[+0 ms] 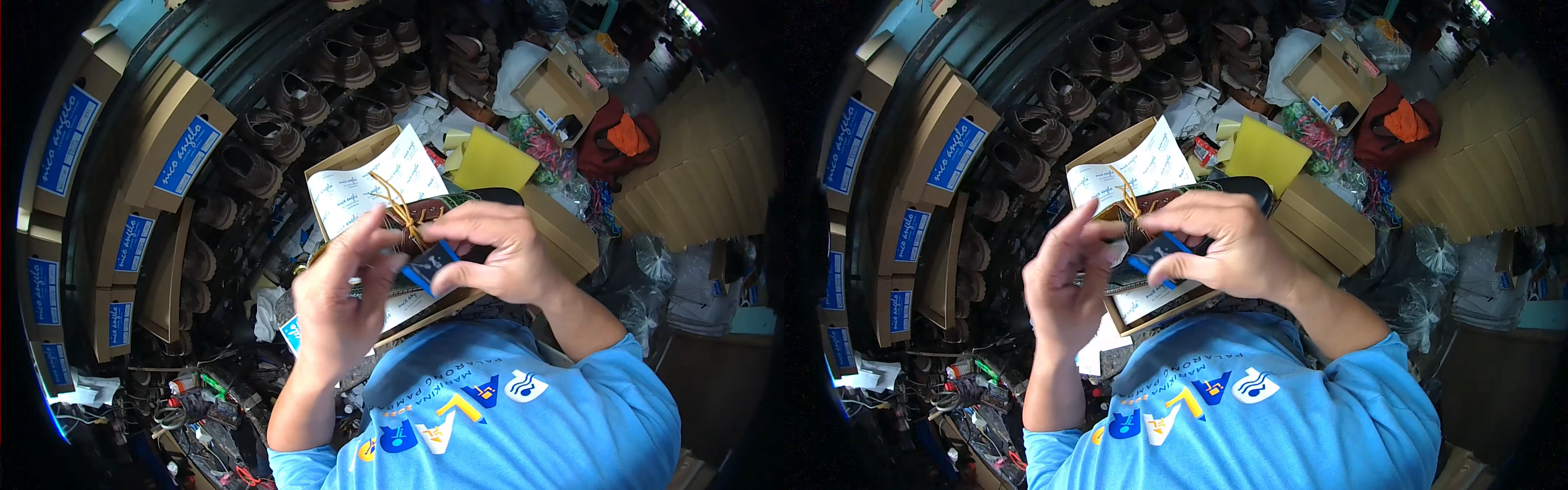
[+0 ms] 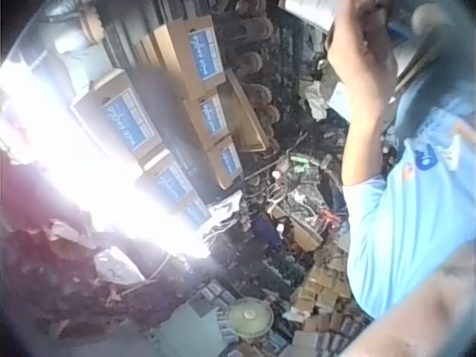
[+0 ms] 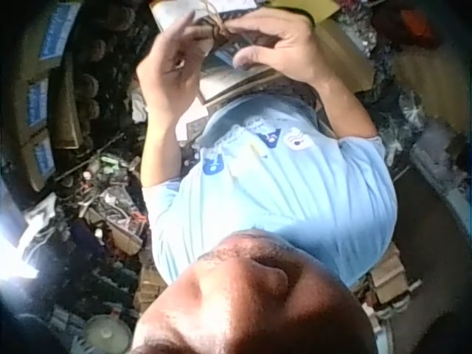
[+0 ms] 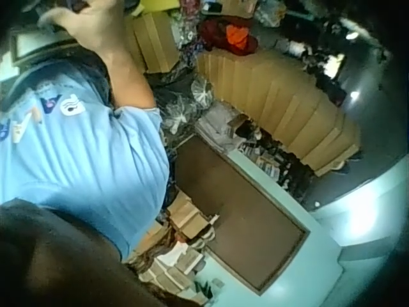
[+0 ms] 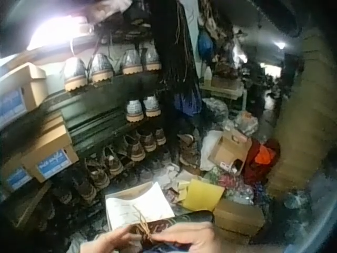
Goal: The recorder laces a finished leather shoe and attaches a brand tag before placing it back in the box.
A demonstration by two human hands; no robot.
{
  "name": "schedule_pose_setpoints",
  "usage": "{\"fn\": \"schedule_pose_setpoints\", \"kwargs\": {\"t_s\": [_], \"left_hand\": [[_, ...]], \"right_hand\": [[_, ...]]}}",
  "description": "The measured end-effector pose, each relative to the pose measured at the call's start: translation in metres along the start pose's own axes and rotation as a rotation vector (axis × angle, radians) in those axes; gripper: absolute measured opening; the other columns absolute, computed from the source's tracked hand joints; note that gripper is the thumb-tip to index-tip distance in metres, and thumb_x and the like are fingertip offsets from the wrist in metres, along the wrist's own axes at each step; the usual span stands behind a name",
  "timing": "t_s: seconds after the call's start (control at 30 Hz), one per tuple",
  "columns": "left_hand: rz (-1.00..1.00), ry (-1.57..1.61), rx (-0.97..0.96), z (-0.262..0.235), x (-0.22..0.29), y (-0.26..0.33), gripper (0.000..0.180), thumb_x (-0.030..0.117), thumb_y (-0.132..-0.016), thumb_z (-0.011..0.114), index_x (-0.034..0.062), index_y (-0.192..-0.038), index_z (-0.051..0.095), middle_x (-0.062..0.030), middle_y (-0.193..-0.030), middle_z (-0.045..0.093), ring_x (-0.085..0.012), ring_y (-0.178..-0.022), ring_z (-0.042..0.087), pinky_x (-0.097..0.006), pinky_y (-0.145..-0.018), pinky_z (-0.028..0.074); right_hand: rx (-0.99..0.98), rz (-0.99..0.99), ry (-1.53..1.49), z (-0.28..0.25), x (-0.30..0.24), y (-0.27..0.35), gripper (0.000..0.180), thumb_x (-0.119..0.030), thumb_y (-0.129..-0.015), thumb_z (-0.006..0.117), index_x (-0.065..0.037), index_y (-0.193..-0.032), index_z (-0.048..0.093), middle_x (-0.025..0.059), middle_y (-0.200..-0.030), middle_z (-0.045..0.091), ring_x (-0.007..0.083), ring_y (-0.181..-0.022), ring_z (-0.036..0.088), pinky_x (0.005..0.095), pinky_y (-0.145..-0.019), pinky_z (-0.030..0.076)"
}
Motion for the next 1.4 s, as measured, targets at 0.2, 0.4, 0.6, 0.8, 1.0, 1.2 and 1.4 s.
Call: {"fn": "schedule_pose_setpoints", "kwargs": {"t_s": [0.2, 0.4, 0.6, 0.8, 1.0, 1.2, 1.4], "left_hand": [[-0.452, -0.187, -0.297, -0.003, 0.009, -0.029, 0.055, 0.006, -0.094, 0.070, -0.0025, -0.143, 0.045, -0.0127, -0.100, 0.071, -0.0158, -0.094, 0.067, -0.028, -0.083, 0.053], [-0.423, 0.143, -0.240, 0.003, 0.008, -0.026, 0.075, -0.016, -0.082, 0.068, 0.0041, -0.148, 0.038, -0.0104, -0.100, 0.066, -0.0144, -0.092, 0.066, -0.029, -0.082, 0.053], [0.121, 0.014, -0.344, -0.048, 0.074, -0.057, 0.080, -0.014, -0.075, 0.072, 0.0002, -0.147, 0.042, -0.0131, -0.102, 0.072, -0.0200, -0.101, 0.070, -0.032, -0.093, 0.051], [0.143, 0.612, 0.276, -0.055, 0.000, -0.012, 0.087, 0.026, -0.089, 0.077, 0.0020, -0.156, 0.026, -0.0189, -0.152, 0.045, -0.0309, -0.141, 0.043, -0.046, -0.117, 0.031], [-0.228, 0.681, 0.193, 0.034, -0.027, 0.062, 0.130, 0.047, -0.066, 0.093, 0.0077, -0.158, 0.009, -0.0129, -0.157, 0.027, -0.0279, -0.145, 0.031, -0.046, -0.117, 0.028], [-0.492, 0.679, 0.031, 0.030, -0.017, 0.051, 0.131, 0.028, -0.064, 0.097, 0.0057, -0.155, 0.007, -0.0166, -0.149, 0.037, -0.0299, -0.139, 0.040, -0.044, -0.115, 0.034], [-0.858, 0.989, -0.016, 0.027, -0.032, 0.030, 0.086, 0.021, -0.069, 0.085, -0.0044, -0.140, 0.045, -0.0226, -0.123, 0.064, -0.0345, -0.110, 0.066, -0.051, -0.098, 0.055]], "right_hand": [[0.363, 0.307, 0.057, -0.060, 0.052, 0.006, 0.047, -0.027, -0.087, 0.080, 0.004, -0.120, 0.068, 0.0105, -0.102, 0.072, 0.0090, -0.085, 0.067, 0.0256, -0.075, 0.053], [0.011, 0.698, -0.092, -0.082, 0.094, 0.015, 0.041, -0.031, -0.098, 0.067, 0.004, -0.121, 0.067, 0.0124, -0.103, 0.072, 0.0143, -0.092, 0.068, 0.0273, -0.082, 0.052], [0.010, 0.524, -1.477, -0.022, 0.071, 0.026, 0.091, -0.052, -0.090, 0.068, 0.001, -0.154, 0.030, 0.0232, -0.138, 0.056, 0.0314, -0.124, 0.060, 0.0469, -0.106, 0.049], [-0.236, 0.473, -1.512, 0.037, 0.047, 0.042, 0.110, -0.023, -0.066, 0.083, 0.002, -0.156, 0.025, 0.0198, -0.151, 0.043, 0.0303, -0.136, 0.048, 0.0408, -0.116, 0.037], [-0.150, 0.408, -1.106, 0.041, 0.035, 0.045, 0.109, -0.018, -0.065, 0.085, 0.001, -0.155, 0.027, 0.0155, -0.148, 0.047, 0.0229, -0.134, 0.048, 0.0375, -0.114, 0.036], [-0.289, 0.430, -0.832, 0.040, 0.024, 0.035, 0.156, -0.049, -0.055, 0.095, -0.006, -0.159, -0.013, 0.0180, -0.165, 0.013, 0.0270, -0.151, 0.021, 0.0405, -0.122, 0.022], [-0.055, 0.241, -0.395, 0.005, 0.076, 0.009, 0.104, -0.058, -0.087, 0.071, 0.003, -0.156, 0.023, 0.0264, -0.159, 0.030, 0.0317, -0.149, 0.029, 0.0396, -0.122, 0.023]]}}
Point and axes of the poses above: each hand's wrist, its own y-axis away from the middle knuckle, its own z-axis out of the palm, x = y × z, the point moved 2 cm from there along -y, towards the middle knuckle
